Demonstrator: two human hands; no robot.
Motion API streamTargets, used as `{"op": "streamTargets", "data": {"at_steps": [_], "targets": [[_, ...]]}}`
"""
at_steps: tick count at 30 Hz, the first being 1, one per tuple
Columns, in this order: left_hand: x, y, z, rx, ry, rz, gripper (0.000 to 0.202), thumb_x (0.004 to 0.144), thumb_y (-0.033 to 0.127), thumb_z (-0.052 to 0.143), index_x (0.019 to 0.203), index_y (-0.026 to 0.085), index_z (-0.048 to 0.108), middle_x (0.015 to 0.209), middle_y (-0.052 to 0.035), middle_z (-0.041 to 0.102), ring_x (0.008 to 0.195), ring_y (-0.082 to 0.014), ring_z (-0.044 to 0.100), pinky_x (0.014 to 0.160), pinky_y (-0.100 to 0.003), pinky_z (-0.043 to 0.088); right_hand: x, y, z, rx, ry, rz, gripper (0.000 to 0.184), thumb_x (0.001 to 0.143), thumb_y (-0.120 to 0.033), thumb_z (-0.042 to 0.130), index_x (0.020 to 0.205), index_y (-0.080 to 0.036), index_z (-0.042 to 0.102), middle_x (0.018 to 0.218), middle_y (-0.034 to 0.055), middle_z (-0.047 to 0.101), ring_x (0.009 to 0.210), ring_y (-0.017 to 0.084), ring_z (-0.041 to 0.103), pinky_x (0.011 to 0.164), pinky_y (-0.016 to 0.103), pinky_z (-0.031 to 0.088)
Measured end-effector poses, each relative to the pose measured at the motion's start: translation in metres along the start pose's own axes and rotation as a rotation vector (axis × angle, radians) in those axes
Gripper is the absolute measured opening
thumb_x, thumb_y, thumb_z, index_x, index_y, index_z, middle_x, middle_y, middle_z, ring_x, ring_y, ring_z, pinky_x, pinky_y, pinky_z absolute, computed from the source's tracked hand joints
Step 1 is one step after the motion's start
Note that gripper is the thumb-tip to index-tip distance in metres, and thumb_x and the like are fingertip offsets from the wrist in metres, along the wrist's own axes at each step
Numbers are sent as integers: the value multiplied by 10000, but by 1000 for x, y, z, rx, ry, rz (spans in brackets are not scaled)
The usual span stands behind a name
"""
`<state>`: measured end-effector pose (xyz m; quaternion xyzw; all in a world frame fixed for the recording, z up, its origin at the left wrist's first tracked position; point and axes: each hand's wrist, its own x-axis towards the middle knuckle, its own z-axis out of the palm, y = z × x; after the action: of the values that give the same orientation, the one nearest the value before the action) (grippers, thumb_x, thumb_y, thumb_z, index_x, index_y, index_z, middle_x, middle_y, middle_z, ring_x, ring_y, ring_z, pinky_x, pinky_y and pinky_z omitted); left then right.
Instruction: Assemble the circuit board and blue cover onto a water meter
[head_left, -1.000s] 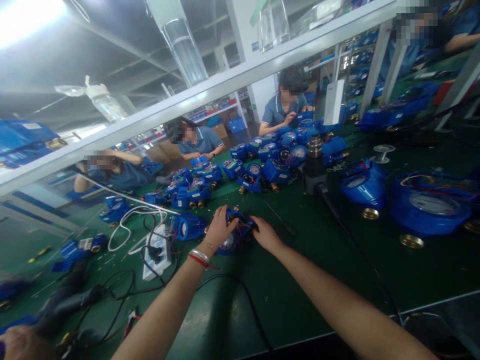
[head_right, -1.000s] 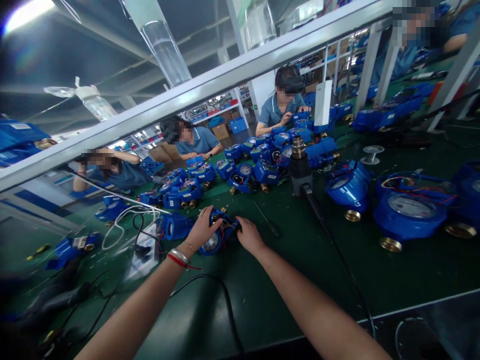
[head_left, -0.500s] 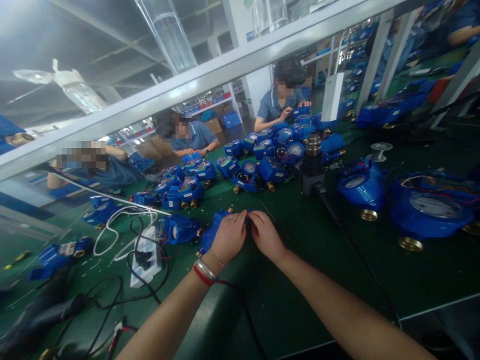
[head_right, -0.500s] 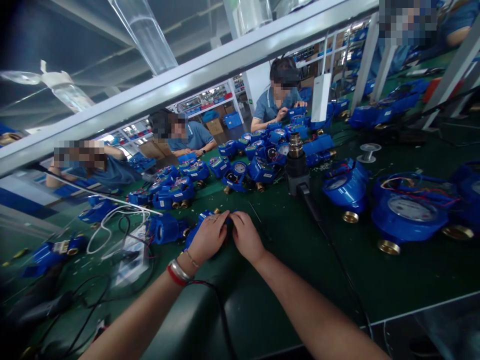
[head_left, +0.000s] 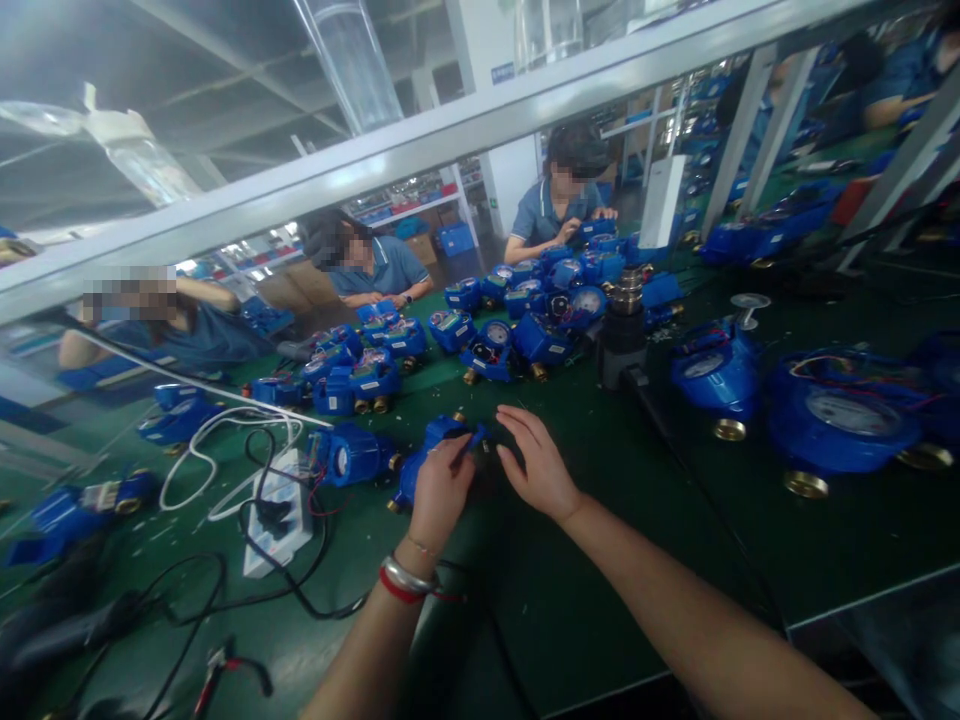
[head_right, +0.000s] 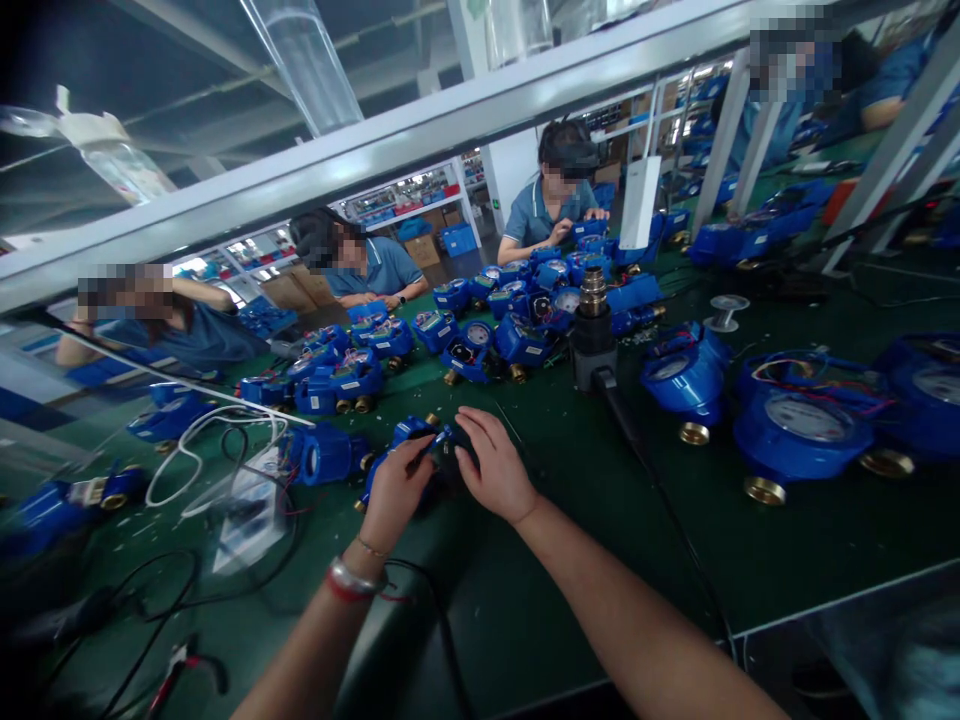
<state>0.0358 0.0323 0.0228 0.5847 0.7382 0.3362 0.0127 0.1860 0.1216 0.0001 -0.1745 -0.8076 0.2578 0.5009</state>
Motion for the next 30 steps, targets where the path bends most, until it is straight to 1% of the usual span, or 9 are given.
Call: {"op": "streamTargets", "data": {"at_steps": [4,7,9,10,14,16,19,24,30], "targets": [[-8,-4,2,-127,76,-86,272,857,205,482,1088,200,625,1101,-55,647,1004,-199,597,901,-344,456,2,22,-26,-178,224,177,438,887,-197,400,1324,-174,409,1356,115,415,1291,211,357,1093,415,317],[-12,-9,4,-223,33,-179,279,864,266,487,1112,209,601,1045,-52,664,891,-193,634,795,-323,491,-6,50,-65,-334,350,431,474,862,-229,451,1326,-146,401,1393,126,366,1324,240,298,1120,436,244],[-14,-12,5,-289,-25,-197,259,857,281,498,1086,205,592,963,-44,677,820,-187,646,742,-307,496,-14,68,-96,-364,285,725,540,844,-267,499,1357,-160,369,1452,113,284,1360,261,220,1138,443,168],[-14,-14,4,-323,-55,-192,242,851,279,505,1065,201,589,933,-39,678,804,-185,648,731,-300,496,-18,76,-110,-358,264,806,557,826,-283,533,1344,-136,389,1440,141,302,1348,292,240,1129,462,172],[-17,-18,1,-445,-106,-173,196,834,274,531,1008,198,583,944,-37,675,841,-185,649,751,-290,492,-26,96,-147,-230,150,1049,507,719,-388,682,1133,-115,572,1172,187,564,1141,352,490,990,490,370],[-20,-19,-2,-479,-109,-176,197,830,289,545,1000,201,590,955,-41,673,853,-191,646,748,-295,493,-24,100,-153,-102,97,1113,426,709,-407,697,1030,-142,610,999,141,642,994,298,583,883,427,466],[-23,-21,-3,-572,-92,-211,215,820,306,576,1009,207,605,948,-42,667,842,-192,641,751,-309,496,-16,101,-152,117,40,1123,312,751,-382,665,959,-155,615,898,95,666,842,204,627,749,308,526],[-23,-24,4,-986,26,-385,241,789,288,633,989,162,588,919,-53,646,861,-179,643,807,-339,529,-13,94,-142,328,39,1105,297,842,-419,542,934,-145,609,831,82,648,670,147,609,590,255,520],[-23,-20,6,-1177,138,-468,210,834,238,601,994,127,521,936,-83,645,849,-164,666,858,-364,536,-27,62,-127,348,83,1030,323,758,-458,653,851,-151,621,741,47,624,618,138,568,539,236,473]]}}
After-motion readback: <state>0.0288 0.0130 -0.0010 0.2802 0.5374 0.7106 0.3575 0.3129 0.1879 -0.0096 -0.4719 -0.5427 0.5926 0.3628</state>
